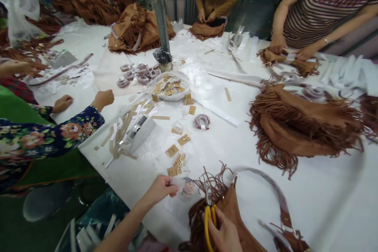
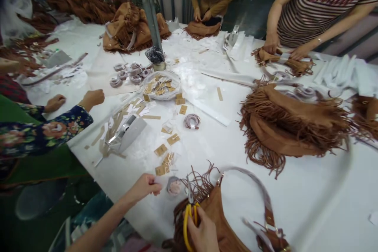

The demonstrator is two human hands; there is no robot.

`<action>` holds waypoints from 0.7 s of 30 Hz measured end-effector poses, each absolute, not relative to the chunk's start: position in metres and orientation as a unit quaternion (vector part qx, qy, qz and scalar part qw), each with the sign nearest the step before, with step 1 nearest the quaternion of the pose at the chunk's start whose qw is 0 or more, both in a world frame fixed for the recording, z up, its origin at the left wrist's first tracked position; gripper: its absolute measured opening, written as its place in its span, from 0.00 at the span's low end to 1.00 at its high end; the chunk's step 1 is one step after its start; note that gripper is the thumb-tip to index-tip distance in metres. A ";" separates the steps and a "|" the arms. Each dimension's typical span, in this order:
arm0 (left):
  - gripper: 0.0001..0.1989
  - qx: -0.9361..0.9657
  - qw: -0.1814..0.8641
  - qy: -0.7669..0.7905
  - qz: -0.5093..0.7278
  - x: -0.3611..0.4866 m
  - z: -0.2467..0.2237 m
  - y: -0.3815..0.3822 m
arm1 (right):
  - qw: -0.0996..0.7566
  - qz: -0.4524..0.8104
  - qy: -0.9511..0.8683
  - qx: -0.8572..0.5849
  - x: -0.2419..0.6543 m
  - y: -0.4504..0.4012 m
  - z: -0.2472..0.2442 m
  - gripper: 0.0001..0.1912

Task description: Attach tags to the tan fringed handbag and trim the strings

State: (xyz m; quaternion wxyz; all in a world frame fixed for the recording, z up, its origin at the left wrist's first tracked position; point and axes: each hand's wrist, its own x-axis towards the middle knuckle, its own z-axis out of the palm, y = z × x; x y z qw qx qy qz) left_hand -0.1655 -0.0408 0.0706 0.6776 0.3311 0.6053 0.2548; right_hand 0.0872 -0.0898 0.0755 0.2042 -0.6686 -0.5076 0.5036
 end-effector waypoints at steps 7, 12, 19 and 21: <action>0.08 0.338 0.735 0.547 0.215 -0.130 0.100 -0.065 | 0.293 0.657 -0.328 -0.612 0.055 -0.089 0.088 0.22; 0.08 0.327 0.782 0.485 0.213 -0.118 0.112 -0.077 | 0.325 0.666 -0.324 -0.588 0.051 -0.078 0.109 0.24; 0.26 0.283 0.775 0.509 0.244 -0.125 0.119 -0.081 | 0.332 0.685 -0.311 -0.569 0.062 -0.077 0.119 0.23; 0.21 0.308 0.768 0.504 0.246 -0.120 0.118 -0.081 | 0.325 0.694 -0.320 -0.556 0.062 -0.078 0.120 0.22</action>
